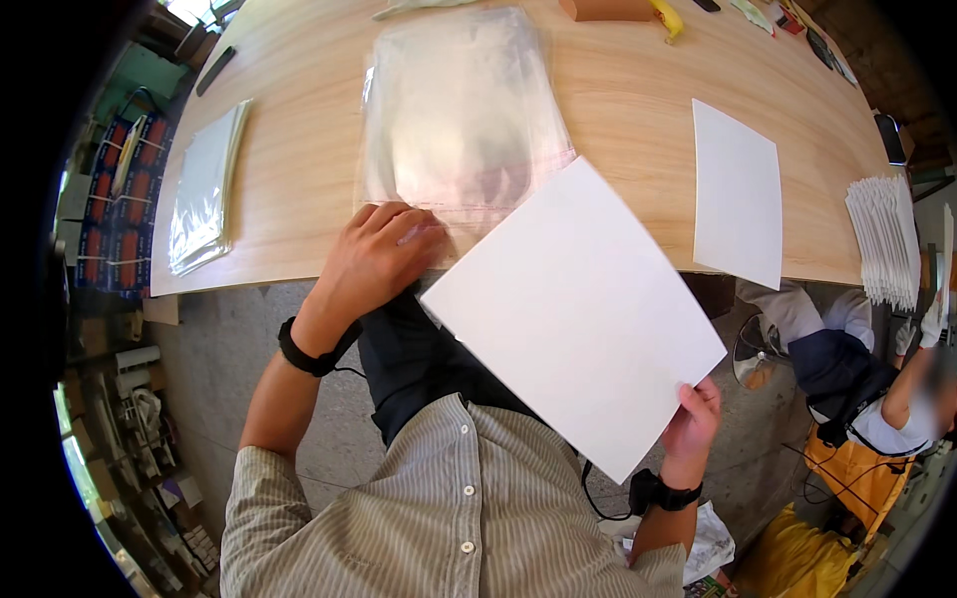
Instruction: The person inserts white paper sheets into plastic bags and seals them by hand on a table.
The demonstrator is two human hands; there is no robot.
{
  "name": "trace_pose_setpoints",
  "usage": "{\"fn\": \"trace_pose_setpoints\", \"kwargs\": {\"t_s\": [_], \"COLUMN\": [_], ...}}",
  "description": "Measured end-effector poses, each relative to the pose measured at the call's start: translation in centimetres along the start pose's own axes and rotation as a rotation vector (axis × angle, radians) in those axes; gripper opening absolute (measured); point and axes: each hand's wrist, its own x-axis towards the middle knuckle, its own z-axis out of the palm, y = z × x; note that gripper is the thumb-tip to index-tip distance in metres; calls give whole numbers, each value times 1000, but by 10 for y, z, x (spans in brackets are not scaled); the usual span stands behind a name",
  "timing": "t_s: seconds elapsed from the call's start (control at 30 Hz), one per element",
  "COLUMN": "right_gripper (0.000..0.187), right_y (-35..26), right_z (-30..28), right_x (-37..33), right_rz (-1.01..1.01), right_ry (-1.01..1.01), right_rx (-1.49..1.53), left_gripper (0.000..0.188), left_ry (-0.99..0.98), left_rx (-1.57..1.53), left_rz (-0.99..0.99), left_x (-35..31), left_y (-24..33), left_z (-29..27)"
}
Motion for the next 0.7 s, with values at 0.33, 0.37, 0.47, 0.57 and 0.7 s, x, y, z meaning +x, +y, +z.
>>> {"fn": "trace_pose_setpoints", "kwargs": {"t_s": [0.33,0.37,0.47,0.57,0.7], "right_gripper": [37,37,37,37,37], "right_y": [0,1,8,9,6], "right_z": [-10,-9,-12,-14,-18], "right_x": [-29,-30,-32,-34,-36], "right_rz": [88,106,128,145,158], "right_ry": [-13,-21,-33,-49,-72], "right_rx": [-41,-30,-28,-46,-60], "left_gripper": [29,29,28,25,14], "left_ry": [50,53,60,57,28], "left_rx": [119,122,163,251,112], "left_rz": [70,79,98,106,-5], "left_x": [0,1,0,1,5], "left_y": [12,14,16,18,20], "left_z": [13,14,17,19,19]}}
